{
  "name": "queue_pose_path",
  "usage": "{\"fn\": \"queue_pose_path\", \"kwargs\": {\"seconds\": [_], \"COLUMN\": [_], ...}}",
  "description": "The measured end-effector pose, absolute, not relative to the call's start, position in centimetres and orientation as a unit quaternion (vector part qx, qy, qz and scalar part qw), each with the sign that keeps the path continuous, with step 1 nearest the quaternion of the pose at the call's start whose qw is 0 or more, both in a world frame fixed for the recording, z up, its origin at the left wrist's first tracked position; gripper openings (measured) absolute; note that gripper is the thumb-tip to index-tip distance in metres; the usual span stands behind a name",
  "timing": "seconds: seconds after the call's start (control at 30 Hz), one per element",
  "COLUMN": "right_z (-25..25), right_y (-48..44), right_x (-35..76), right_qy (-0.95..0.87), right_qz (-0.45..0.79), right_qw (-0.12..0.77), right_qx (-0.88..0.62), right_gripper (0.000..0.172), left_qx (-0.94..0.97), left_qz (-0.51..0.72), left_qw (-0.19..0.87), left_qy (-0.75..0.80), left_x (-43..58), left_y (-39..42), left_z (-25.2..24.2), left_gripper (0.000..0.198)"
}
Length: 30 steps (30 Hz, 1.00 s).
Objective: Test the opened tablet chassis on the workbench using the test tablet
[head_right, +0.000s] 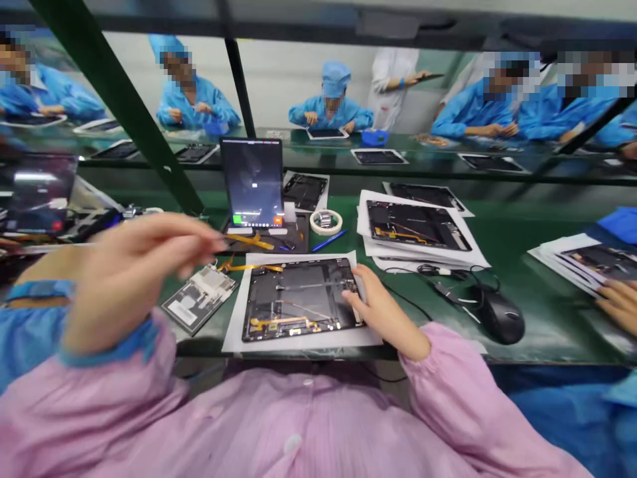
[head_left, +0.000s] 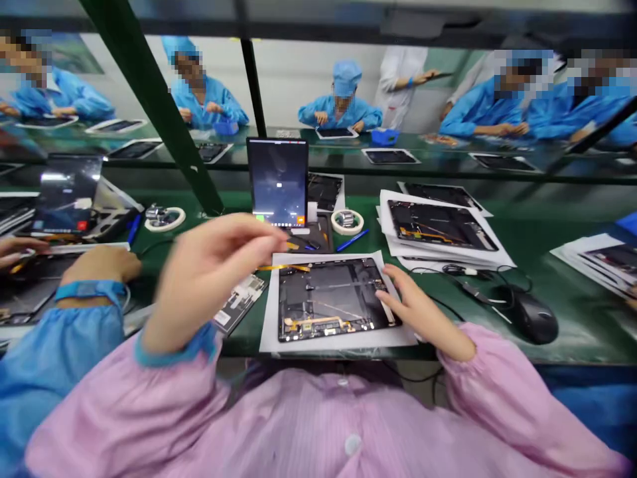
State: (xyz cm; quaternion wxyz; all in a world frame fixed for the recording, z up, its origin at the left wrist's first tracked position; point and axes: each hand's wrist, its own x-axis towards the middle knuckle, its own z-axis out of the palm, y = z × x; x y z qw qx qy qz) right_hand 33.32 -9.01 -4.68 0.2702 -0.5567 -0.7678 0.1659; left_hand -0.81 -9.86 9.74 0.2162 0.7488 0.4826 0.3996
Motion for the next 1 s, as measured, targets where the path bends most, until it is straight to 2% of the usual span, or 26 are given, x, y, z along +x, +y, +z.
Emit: {"fn": "queue_pose_path", "kwargs": {"seconds": [0.07, 0.17, 0.27, 0.47, 0.7, 1.0], "right_z": [-2.4, 0.7, 2.6, 3.0, -0.3, -3.4], "right_y": [-8.8, -8.7, -8.1, -5.8, -3.5, -3.3], "right_x": [32.9, 31.7, 30.4, 27.5, 23.0, 21.2], "right_qy": [-0.783, -0.811, -0.832, -0.863, -0.878, -0.852], "right_qz": [0.147, 0.121, 0.129, 0.185, 0.262, 0.298], "right_qw": [0.256, 0.231, 0.205, 0.186, 0.104, 0.180], "right_qx": [-0.547, -0.523, -0.499, -0.431, -0.386, -0.392], "right_gripper": [0.049, 0.043, 0.038, 0.027, 0.004, 0.008], "left_qx": [0.795, 0.846, 0.843, 0.838, 0.779, 0.751], "left_qz": [0.289, 0.102, 0.022, 0.046, 0.112, 0.071], "left_qw": [0.228, 0.176, 0.130, 0.233, 0.421, 0.434], "left_qy": [0.482, 0.492, 0.522, 0.491, 0.450, 0.493], "left_x": [0.4, 1.3, 1.0, 0.4, 1.1, 1.7], "left_y": [-6.7, -2.6, -0.6, -0.5, -1.2, -1.0], "left_z": [7.9, 4.0, 0.8, 0.5, 1.3, 0.0], "left_gripper": [0.028, 0.037, 0.040, 0.022, 0.022, 0.019]}}
